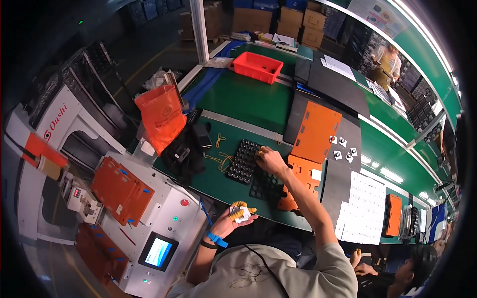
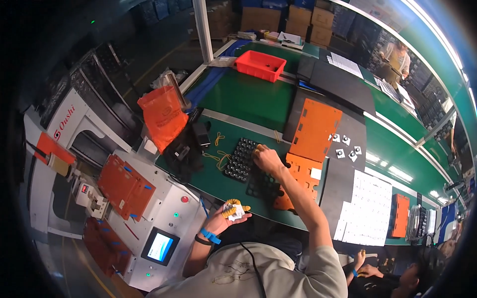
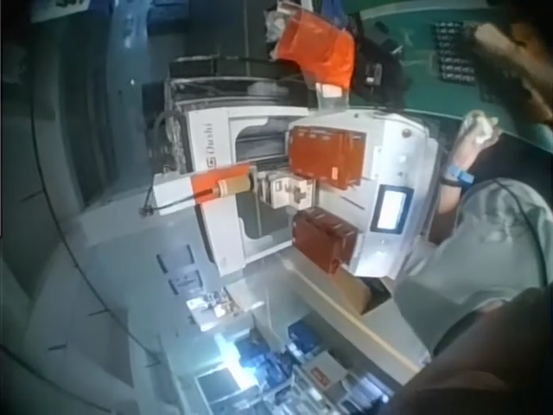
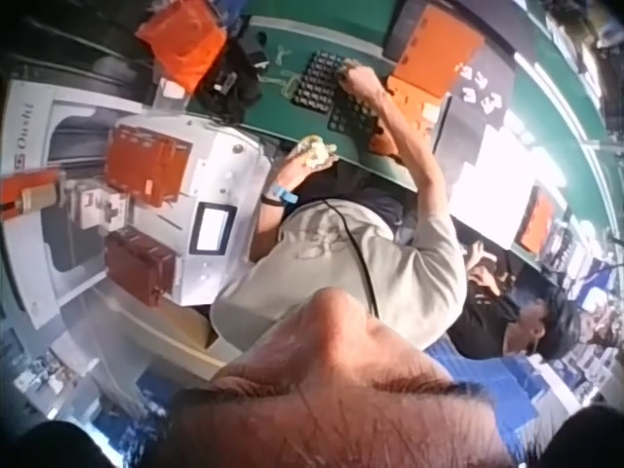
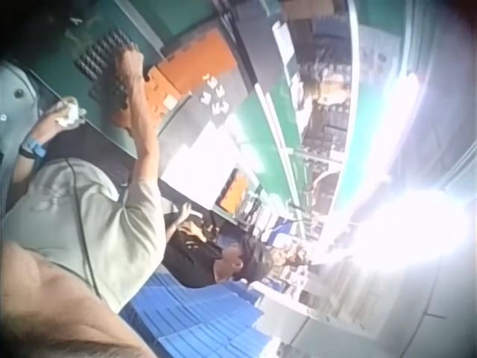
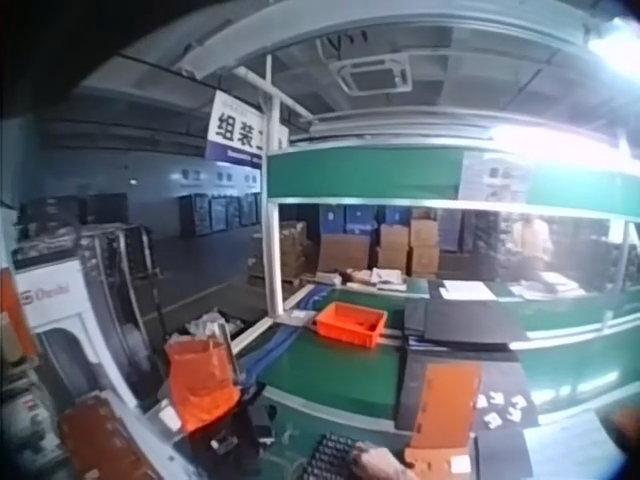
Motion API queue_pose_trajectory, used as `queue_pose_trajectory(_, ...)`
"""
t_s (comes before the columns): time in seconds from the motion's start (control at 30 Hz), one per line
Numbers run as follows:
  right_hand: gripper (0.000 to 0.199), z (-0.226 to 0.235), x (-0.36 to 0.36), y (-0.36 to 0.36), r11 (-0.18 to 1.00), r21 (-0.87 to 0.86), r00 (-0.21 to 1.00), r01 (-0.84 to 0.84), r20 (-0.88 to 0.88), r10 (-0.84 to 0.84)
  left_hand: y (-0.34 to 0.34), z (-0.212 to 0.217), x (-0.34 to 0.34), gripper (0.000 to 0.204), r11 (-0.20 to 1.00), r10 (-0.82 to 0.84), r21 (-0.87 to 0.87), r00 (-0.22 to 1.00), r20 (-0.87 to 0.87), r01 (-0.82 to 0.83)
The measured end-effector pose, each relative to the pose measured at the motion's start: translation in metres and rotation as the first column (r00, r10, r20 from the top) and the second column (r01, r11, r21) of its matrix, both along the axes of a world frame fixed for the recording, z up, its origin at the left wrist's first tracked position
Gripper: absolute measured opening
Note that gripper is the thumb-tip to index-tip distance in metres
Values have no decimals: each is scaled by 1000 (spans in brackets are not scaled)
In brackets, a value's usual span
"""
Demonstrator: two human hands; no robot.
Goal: Assembling yellow components into housings on orange boards and processing them through a machine.
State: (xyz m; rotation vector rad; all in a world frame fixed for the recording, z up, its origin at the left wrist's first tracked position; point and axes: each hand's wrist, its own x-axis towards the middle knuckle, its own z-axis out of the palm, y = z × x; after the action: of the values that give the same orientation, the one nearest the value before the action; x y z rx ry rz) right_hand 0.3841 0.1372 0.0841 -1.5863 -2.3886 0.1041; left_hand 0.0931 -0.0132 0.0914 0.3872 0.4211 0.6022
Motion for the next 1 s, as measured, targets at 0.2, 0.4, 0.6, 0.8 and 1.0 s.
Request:
queue_pose_trajectory(0.2, 26, 50, -27, -60, 977, -122, 615, 173, -762, -204, 15, 4, 13, 43, 979, -20, 200, 999, -33, 26)
queue_pose_trajectory(0.4, 24, 107, -45, -154, 984, -177, 547, 1, -824, -149, 24, 40, 39, 49, 932, 151, 336, 988, -16, -137)
queue_pose_trajectory(0.6, 23, 122, -43, -182, 960, -281, 408, -11, -877, -252, 22, 50, 58, 55, 913, 169, 375, 986, 1, -157)
queue_pose_trajectory(0.8, 24, 120, -42, -186, 972, -234, 416, 30, -881, -225, 17, 52, 68, 57, 892, 166, 427, 986, 3, -152)
queue_pose_trajectory(1.0, 23, 133, -38, -195, 964, -237, 593, 116, -762, -259, 8, 78, 79, 65, 711, 451, 657, 880, -152, -251)
